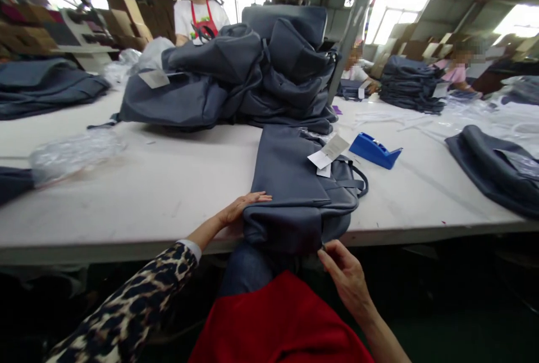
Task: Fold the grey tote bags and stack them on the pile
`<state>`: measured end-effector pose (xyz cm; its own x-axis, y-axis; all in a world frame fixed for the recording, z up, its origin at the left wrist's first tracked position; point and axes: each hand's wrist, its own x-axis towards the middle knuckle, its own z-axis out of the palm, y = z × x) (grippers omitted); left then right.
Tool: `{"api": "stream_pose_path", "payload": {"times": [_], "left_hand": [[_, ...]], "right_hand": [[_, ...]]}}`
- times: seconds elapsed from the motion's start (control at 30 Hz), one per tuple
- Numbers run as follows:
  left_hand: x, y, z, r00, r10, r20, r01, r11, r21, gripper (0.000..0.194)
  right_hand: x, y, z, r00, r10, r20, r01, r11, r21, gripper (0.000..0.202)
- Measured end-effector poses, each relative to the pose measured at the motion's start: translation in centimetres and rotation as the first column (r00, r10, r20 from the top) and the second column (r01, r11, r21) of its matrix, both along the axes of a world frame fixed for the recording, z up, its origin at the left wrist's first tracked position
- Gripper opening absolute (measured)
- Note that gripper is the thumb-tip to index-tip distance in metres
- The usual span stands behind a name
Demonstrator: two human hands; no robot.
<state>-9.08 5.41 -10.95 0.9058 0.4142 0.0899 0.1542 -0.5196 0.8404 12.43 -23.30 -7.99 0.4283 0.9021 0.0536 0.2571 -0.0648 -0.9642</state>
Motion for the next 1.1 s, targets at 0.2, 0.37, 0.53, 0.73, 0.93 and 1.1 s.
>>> {"api": "stream_pose_path", "payload": {"times": [0.2,0.37,0.53,0.73,0.93,1.1], "left_hand": [[0.3,-0.4,-0.2,0.997,-0.053,-0.047,0.056,0.997,0.055,0.058],[1.5,-2.2,-0.6,0.996,0.017,-0.085,-0.004,0.988,0.152,0.056],[3.6,-5.0,0.3,0.984,0.021,-0.179,0.033,0.955,0.296,0.055],[5.9,-7.1,0.7,0.974,-0.089,-0.21,0.189,0.828,0.528,0.071],[8.1,-7.7,0.5,0.979,-0.093,-0.182,0.195,0.683,0.704,0.087],[10.2,-9.0,0.4,0.992,0.002,-0.128,0.097,0.64,0.762,0.081]], "right_hand": [[2.3,-1.0,-0.4,0.984,-0.052,-0.171,0.058,0.998,0.033,0.029],[4.8,-0.7,-1.1,0.938,-0.156,-0.309,0.192,0.977,0.089,0.028],[9.4,0.4,-2.0,0.893,-0.317,-0.318,0.348,0.937,0.043,0.036],[14.0,2.2,-1.4,0.876,-0.397,-0.274,0.41,0.912,-0.011,0.051],[16.1,4.8,-1.5,0.905,-0.377,-0.199,0.38,0.925,-0.025,0.053],[18.1,7.2,-1.4,0.914,-0.356,-0.193,0.359,0.933,-0.022,0.052]]}}
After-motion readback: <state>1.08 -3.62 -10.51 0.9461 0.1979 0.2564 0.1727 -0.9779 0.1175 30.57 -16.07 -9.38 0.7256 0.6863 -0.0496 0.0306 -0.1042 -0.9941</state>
